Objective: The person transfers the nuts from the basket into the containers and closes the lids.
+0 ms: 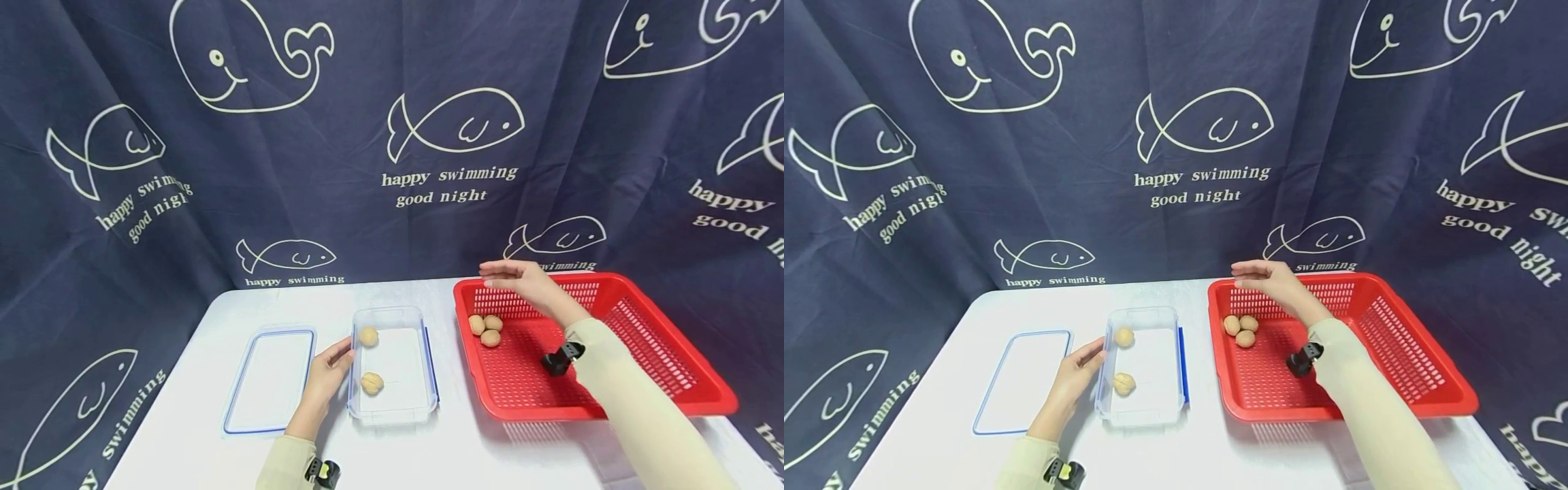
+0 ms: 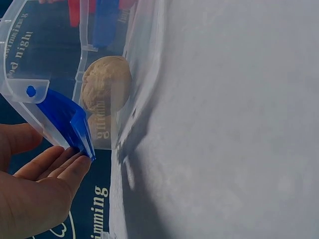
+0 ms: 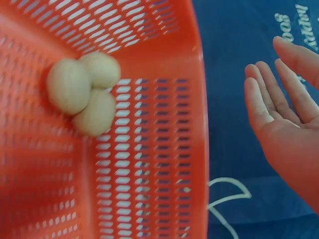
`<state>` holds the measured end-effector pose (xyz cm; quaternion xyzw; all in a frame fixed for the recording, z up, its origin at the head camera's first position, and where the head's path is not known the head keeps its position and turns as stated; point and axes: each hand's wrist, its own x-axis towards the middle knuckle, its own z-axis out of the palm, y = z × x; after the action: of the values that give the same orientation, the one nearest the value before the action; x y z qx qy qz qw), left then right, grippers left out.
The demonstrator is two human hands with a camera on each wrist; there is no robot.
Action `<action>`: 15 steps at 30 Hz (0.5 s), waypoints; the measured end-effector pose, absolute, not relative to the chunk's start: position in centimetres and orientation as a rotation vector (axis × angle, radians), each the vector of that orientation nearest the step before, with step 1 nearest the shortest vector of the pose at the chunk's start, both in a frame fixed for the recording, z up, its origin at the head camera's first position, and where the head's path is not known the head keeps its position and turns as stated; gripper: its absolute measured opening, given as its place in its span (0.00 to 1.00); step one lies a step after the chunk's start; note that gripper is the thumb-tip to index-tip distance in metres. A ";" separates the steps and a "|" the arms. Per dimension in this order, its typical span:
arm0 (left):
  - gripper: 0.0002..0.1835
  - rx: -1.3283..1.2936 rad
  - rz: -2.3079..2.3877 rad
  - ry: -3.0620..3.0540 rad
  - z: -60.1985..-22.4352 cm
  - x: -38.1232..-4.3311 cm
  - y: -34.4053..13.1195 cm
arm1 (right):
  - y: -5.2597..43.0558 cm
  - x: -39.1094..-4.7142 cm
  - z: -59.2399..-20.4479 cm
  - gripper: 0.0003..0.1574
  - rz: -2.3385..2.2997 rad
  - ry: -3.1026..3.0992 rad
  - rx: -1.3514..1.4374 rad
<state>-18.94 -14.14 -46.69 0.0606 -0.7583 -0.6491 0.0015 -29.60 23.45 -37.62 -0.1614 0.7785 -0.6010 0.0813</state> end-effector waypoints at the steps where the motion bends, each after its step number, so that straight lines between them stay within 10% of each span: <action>1: 0.21 0.188 -2.035 -2.376 -46.9 -19.0 -14.2 | 23.7 -29.6 -37.8 0.32 -1.781 2.339 -0.471; 15: 0.21 0.195 -1.989 -2.378 -48.1 -19.6 -14.3 | 25.5 -30.5 -41.6 0.31 -1.551 2.456 -0.374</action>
<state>-19.64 -14.32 -48.14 0.0629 -0.7654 -0.6402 0.0179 -30.46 25.49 -41.57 -0.1271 0.8339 -0.5265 0.1063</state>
